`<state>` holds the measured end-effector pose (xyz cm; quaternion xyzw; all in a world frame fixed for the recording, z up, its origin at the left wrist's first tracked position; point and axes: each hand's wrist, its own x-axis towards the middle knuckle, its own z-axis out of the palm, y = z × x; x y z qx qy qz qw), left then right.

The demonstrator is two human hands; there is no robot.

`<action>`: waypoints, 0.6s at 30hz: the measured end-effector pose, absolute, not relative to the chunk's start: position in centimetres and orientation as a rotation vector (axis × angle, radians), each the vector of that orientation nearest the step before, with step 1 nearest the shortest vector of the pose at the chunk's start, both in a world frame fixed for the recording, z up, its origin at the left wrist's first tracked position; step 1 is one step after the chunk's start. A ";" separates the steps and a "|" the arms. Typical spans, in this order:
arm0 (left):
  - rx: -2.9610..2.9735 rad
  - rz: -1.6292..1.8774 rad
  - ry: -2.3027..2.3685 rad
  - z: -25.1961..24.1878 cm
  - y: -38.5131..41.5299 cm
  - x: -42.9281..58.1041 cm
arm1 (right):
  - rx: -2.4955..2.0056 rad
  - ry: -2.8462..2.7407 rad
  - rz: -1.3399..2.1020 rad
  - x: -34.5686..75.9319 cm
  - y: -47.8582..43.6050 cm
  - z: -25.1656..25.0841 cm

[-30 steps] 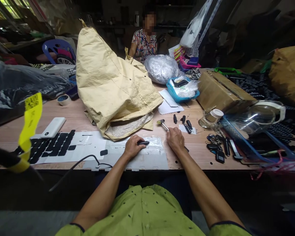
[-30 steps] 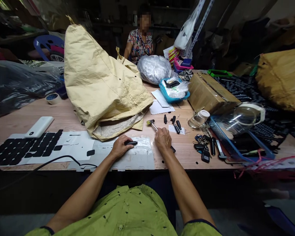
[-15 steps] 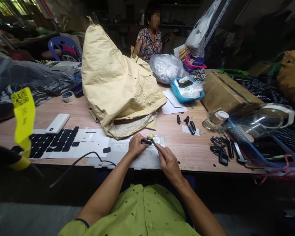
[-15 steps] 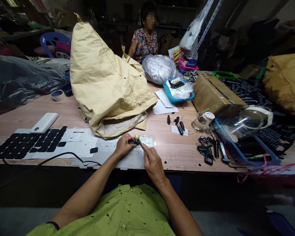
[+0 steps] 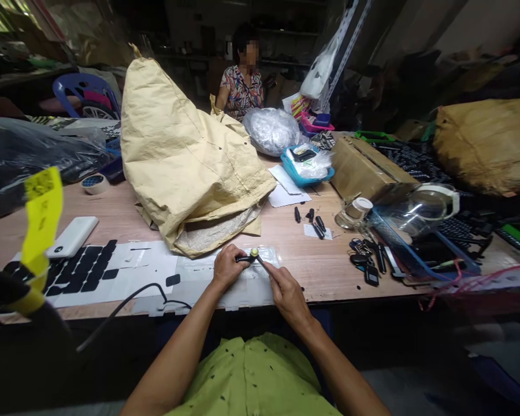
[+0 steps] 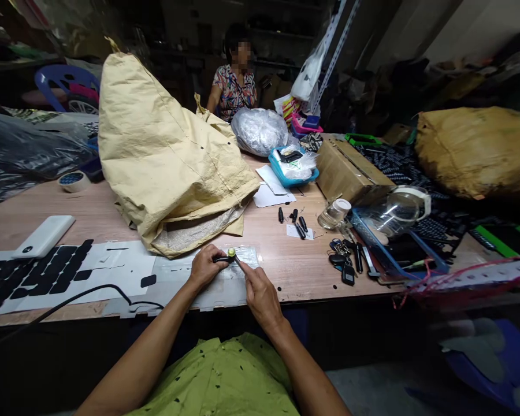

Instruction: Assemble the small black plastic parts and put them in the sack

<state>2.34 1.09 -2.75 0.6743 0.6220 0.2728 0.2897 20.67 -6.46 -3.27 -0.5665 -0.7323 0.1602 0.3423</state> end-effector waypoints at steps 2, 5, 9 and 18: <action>1.818 0.739 1.645 -2.9 1.2 2.2 | -1.491 -1.888 0.371 21.0 -5.8 -3.4; 1.853 0.751 1.621 -3.1 1.2 2.0 | -1.622 -1.883 0.238 22.0 -3.7 -3.2; 1.901 0.744 1.614 -3.3 1.1 1.8 | -1.953 -1.937 0.040 23.7 0.5 -2.6; 1.962 0.763 1.595 -3.7 1.0 1.3 | -2.166 -1.935 -0.163 22.9 6.3 -3.6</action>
